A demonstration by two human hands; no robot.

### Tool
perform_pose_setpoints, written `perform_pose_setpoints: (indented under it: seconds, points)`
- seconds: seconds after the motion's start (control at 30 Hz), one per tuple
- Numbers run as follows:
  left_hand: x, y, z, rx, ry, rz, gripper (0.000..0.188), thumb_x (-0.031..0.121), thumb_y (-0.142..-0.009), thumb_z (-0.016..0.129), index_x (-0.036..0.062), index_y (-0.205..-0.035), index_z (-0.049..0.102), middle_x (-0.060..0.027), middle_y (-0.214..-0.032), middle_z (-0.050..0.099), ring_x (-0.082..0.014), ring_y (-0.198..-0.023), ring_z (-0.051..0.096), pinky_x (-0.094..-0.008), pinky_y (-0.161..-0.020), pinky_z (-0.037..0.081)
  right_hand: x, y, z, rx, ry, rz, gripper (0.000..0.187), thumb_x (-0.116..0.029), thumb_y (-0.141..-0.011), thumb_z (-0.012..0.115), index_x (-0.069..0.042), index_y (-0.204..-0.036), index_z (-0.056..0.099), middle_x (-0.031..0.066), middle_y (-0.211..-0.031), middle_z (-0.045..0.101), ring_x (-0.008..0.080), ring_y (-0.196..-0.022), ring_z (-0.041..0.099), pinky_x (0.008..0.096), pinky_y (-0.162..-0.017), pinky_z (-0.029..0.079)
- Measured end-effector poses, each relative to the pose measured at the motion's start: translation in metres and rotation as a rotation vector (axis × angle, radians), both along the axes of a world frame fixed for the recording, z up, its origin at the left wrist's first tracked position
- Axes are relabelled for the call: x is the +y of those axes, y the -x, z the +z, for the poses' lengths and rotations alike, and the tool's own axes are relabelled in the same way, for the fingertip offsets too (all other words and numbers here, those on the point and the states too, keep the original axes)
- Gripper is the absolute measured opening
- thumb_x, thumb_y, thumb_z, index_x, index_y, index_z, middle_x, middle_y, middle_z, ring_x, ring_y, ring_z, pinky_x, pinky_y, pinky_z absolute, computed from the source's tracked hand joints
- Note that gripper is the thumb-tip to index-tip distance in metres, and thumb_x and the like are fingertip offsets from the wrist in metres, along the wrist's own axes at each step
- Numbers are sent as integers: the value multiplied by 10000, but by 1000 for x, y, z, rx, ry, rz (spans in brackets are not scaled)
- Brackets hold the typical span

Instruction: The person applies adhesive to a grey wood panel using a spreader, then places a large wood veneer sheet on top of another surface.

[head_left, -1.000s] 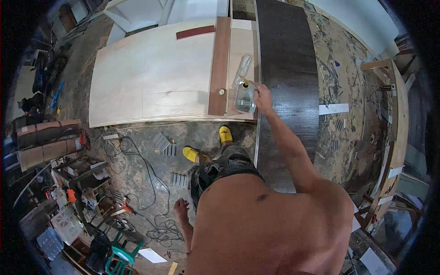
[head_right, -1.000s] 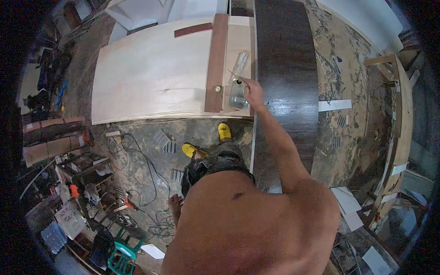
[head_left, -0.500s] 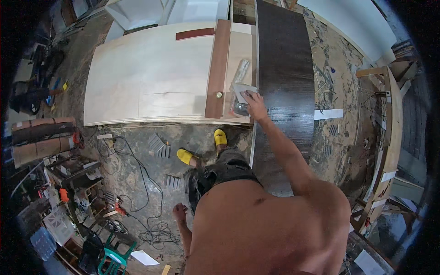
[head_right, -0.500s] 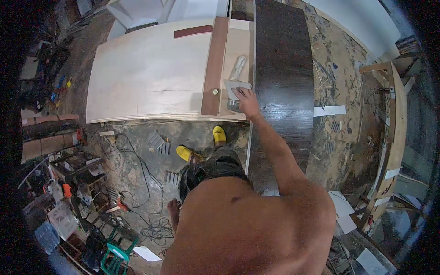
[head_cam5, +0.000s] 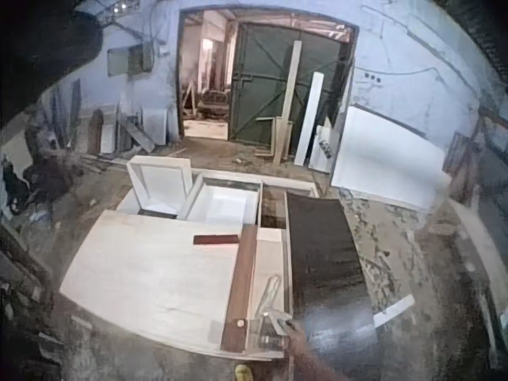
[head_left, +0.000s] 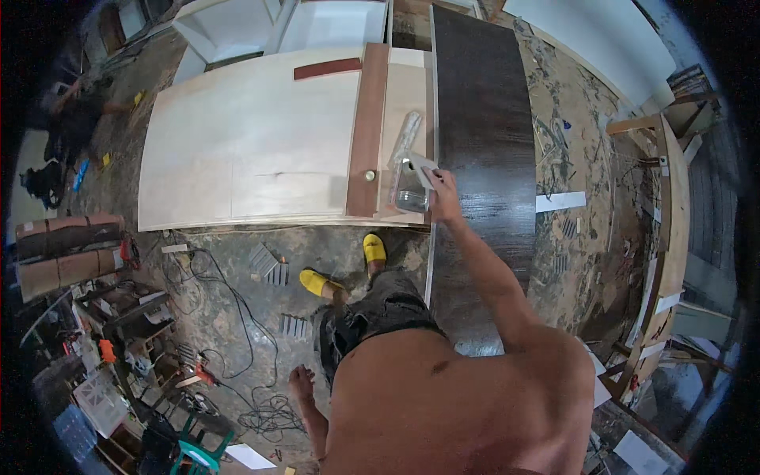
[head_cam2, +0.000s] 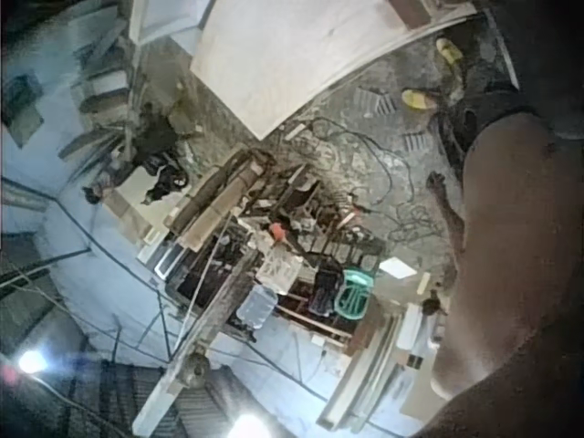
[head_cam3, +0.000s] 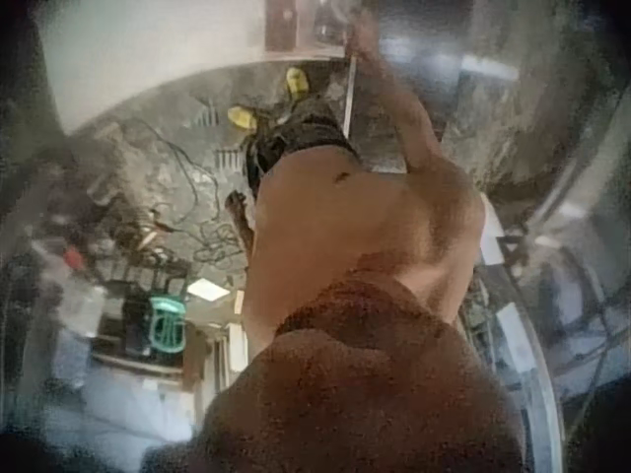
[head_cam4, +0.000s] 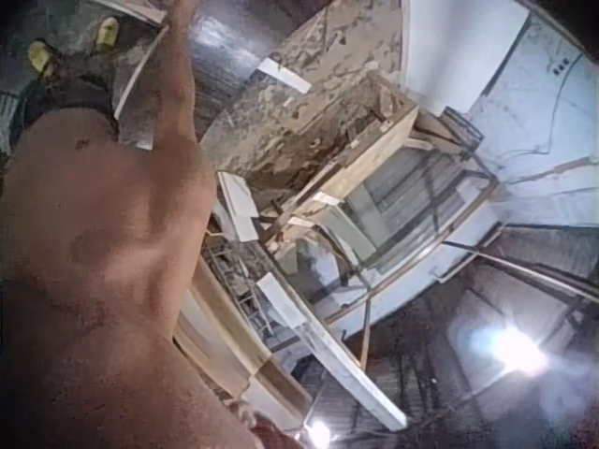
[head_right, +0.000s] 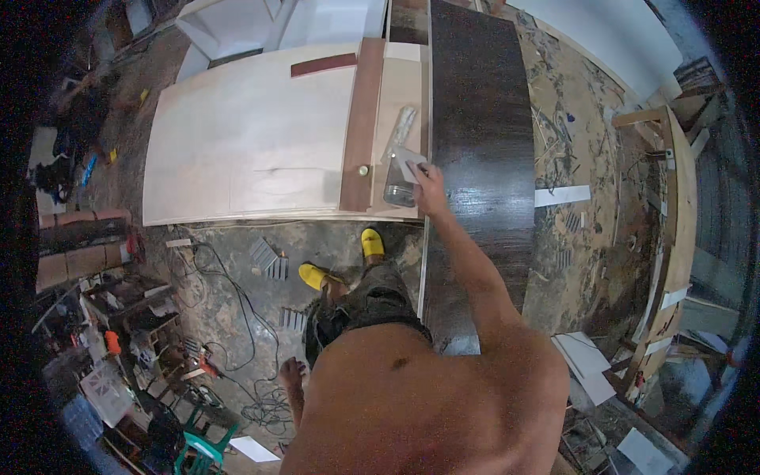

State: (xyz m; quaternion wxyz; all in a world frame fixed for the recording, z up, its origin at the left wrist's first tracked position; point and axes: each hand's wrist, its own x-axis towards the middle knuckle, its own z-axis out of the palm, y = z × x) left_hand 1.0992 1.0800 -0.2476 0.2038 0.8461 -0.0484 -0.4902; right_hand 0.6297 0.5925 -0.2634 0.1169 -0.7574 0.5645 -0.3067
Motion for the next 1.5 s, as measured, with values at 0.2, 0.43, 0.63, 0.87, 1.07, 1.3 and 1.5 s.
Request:
perform_pose_setpoints:
  seconds: [0.2,0.43,0.63,0.87,1.07,1.3,1.5]
  points:
    - [-20,7,-6,21,63,39,351,365,-1026,534,57,-1179,605,-71,-983,691,-182,-848,695,-334,-604,501,-8,-5,13,-280,-47,-130,562,51,-813,498,-90,-1347,601,234,-1181,567,404,-1074,567,432,-976,461]
    - [-23,20,2,-8,46,52,367,360,-1016,546,40,-1184,614,-78,-947,698,-193,-802,696,-338,-601,510,-14,7,-3,-48,-47,17,537,12,-822,535,-108,-1341,606,194,-1193,569,380,-1120,551,453,-986,451]
    - [11,20,-9,34,92,45,382,349,-1012,549,15,-1190,605,-104,-960,698,-215,-806,696,-366,-621,529,3,8,-12,408,-82,233,510,-52,-779,625,-150,-1280,647,96,-1177,591,299,-1139,563,451,-945,464]
    - [15,37,-19,36,68,18,391,363,-1001,562,17,-1179,606,-106,-951,694,-216,-807,691,-368,-645,535,16,43,11,400,-35,192,460,-140,-847,578,-180,-1302,629,108,-1181,591,323,-1121,560,464,-985,441]
    - [-19,30,-4,45,56,11,359,366,-998,578,46,-1154,615,-80,-933,691,-190,-789,675,-351,-642,515,-16,34,0,432,-46,251,439,-98,-788,634,-137,-1223,672,112,-1166,618,335,-1102,570,452,-955,458]
    - [-50,19,-20,54,147,170,309,324,-1010,558,57,-1156,606,-63,-936,689,-166,-807,675,-332,-606,492,-13,129,35,378,46,-14,533,54,-773,556,-74,-1287,620,196,-1174,607,402,-1033,564,489,-905,463]
    - [-15,-11,-85,-21,132,-221,297,310,-967,597,38,-913,702,-89,-786,704,-186,-664,653,-362,-583,512,-41,36,31,359,-62,33,580,-9,-795,582,-100,-1368,559,165,-1305,573,378,-1177,531,492,-1037,417]
